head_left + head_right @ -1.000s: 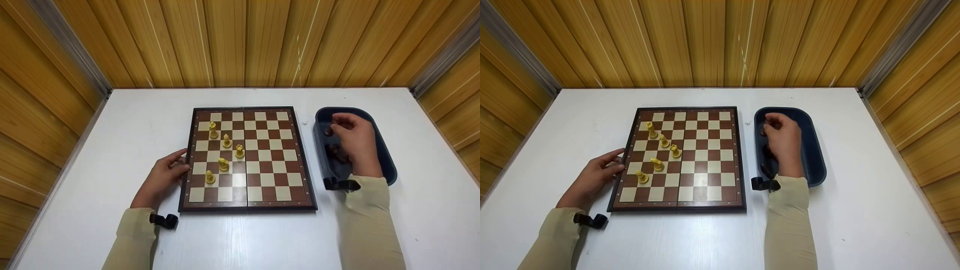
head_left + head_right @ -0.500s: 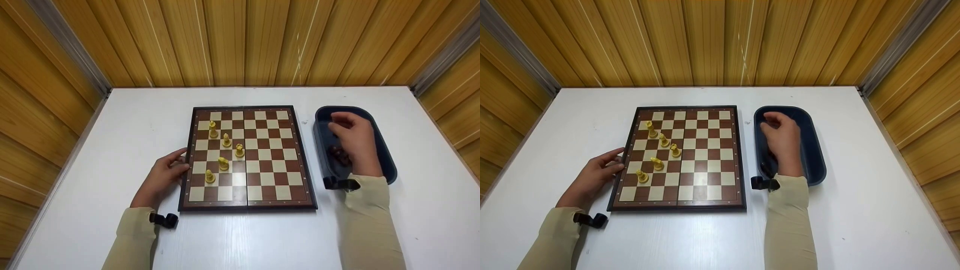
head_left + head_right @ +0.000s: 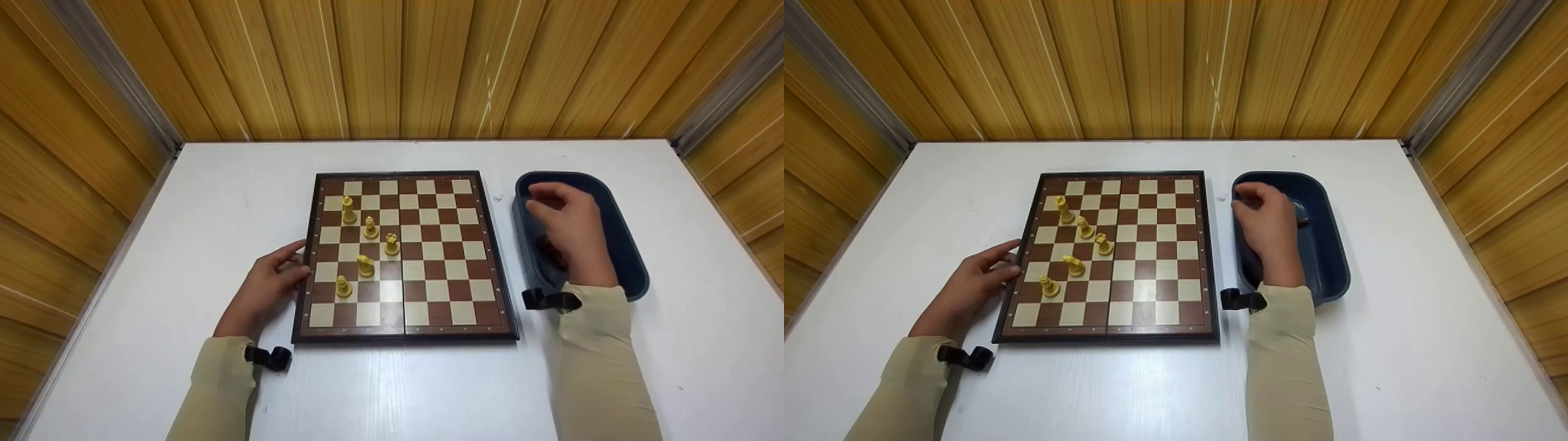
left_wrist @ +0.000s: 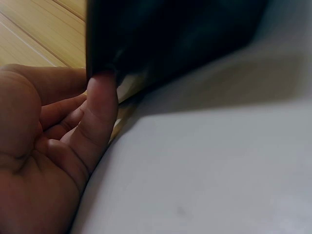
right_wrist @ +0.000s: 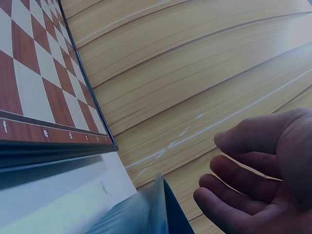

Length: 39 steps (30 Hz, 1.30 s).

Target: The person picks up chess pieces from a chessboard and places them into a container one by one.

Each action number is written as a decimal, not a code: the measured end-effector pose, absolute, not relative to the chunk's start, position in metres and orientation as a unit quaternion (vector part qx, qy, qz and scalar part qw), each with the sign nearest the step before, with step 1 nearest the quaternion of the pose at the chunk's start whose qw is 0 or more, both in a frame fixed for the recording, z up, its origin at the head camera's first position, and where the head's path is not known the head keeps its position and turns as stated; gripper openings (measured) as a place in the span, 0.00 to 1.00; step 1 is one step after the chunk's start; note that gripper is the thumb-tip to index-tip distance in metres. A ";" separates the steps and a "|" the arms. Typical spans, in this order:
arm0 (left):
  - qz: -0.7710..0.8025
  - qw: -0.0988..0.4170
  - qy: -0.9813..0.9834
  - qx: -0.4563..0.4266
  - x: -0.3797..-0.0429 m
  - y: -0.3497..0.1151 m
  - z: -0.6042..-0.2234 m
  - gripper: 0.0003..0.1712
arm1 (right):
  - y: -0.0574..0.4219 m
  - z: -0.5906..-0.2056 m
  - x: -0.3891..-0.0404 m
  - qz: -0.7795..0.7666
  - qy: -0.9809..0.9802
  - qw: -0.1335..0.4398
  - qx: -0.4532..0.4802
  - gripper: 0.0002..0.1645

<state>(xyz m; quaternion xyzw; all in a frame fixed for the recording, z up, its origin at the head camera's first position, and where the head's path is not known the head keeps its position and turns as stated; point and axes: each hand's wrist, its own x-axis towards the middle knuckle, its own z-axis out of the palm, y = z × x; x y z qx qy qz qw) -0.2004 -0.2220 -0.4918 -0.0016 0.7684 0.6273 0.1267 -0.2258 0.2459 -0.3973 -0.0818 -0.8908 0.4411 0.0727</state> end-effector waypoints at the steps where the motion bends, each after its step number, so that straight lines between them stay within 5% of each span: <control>1: 0.627 0.126 0.769 -0.002 -0.200 -0.222 -0.492 0.32 | 0.245 -0.397 -0.226 0.442 -0.890 0.072 -0.080 0.22; 39: 0.615 0.117 0.779 0.018 -0.200 -0.224 -0.492 0.33 | 0.199 -0.401 -0.225 0.427 -0.903 0.043 0.032 0.23</control>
